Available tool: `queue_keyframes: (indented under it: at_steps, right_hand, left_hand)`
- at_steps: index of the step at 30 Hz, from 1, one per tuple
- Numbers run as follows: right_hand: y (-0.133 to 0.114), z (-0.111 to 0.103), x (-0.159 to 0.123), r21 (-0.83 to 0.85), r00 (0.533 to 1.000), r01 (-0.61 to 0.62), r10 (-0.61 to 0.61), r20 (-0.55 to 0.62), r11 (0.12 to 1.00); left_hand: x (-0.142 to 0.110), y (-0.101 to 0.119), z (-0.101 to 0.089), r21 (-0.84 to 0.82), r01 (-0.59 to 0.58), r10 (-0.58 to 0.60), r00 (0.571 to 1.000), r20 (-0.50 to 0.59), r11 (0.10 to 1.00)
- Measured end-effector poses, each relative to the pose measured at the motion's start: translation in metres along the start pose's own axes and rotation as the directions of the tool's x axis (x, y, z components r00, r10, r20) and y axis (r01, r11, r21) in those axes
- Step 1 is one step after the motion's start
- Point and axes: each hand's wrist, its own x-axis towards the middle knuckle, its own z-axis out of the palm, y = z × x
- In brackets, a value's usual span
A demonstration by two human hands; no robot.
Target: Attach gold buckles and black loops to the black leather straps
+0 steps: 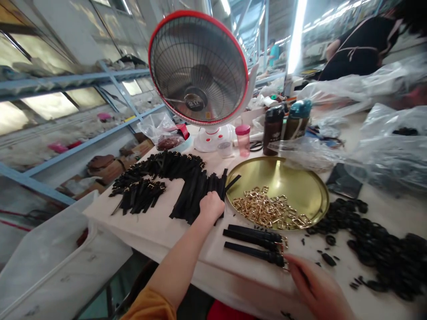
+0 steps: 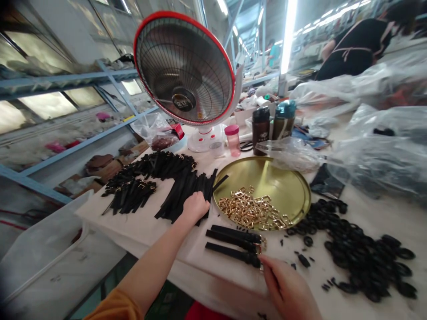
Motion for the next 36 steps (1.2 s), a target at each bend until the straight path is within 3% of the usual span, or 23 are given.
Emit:
queue_keyframes:
  at_steps: [5,8,10,12,14,16,18,21,22,23,25,29,33,36]
  right_hand:
    - [-0.009,0.0,0.002,0.089,0.99,-0.135,0.131,0.05,0.987]
    - [-0.019,-0.008,0.006,0.216,0.972,-0.23,0.233,0.012,0.949]
    - [-0.026,-0.017,0.009,0.387,0.933,-0.325,0.36,-0.02,0.863]
    - [-0.033,-0.027,0.01,0.59,0.888,-0.361,0.46,-0.021,0.723]
    - [-0.041,-0.037,0.007,0.673,0.846,-0.421,0.53,0.05,0.609]
    - [-0.047,-0.044,0.001,0.655,0.814,-0.5,0.566,0.131,0.566]
    - [-0.051,-0.048,-0.005,0.622,0.807,-0.54,0.558,0.193,0.567]
    - [-0.046,-0.054,-0.01,0.599,0.81,-0.559,0.53,0.249,0.573]
    - [-0.041,-0.056,-0.01,0.584,0.81,-0.559,0.54,0.231,0.589]
    - [-0.033,-0.06,-0.01,0.556,0.807,-0.559,0.557,0.195,0.615]
    - [-0.014,-0.071,-0.008,0.438,0.811,-0.549,0.581,0.071,0.712]
    - [0.022,-0.095,-0.003,0.006,0.834,-0.549,0.548,-0.065,0.836]
    - [0.041,-0.101,0.016,-0.355,0.93,-0.344,0.369,0.002,0.869]
    - [0.051,-0.093,0.034,-0.56,0.95,-0.188,0.294,0.104,0.807]
  left_hand:
    - [-0.012,0.0,-0.025,-0.058,-0.04,0.04,0.999,-0.002,0.998]
    - [-0.042,0.01,-0.041,-0.13,-0.138,0.135,0.99,-0.028,0.982]
    - [-0.075,0.019,-0.047,-0.209,-0.24,0.242,0.97,-0.018,0.948]
    - [-0.113,0.029,-0.048,-0.359,-0.369,0.413,0.909,0.052,0.857]
    - [-0.149,0.038,-0.045,-0.45,-0.36,0.467,0.871,0.151,0.817]
    - [-0.174,0.048,-0.04,-0.595,-0.282,0.482,0.851,0.206,0.753]
    - [-0.188,0.057,-0.038,-0.774,-0.131,0.544,0.783,0.303,0.619]
    - [-0.192,0.069,-0.038,-0.876,0.263,0.679,0.555,0.48,0.404]
    - [-0.191,0.071,-0.039,-0.854,0.39,0.695,0.505,0.512,0.346]
    - [-0.189,0.073,-0.041,-0.821,0.496,0.69,0.489,0.534,0.284]
    - [-0.185,0.074,-0.045,-0.746,0.648,0.647,0.504,0.572,0.155]
    - [-0.18,0.074,-0.048,-0.595,0.804,0.607,0.476,0.636,-0.007]
    - [-0.175,0.076,-0.042,-0.538,0.84,0.609,0.463,0.644,-0.069]
    - [-0.171,0.077,-0.038,-0.511,0.852,0.592,0.47,0.655,-0.111]
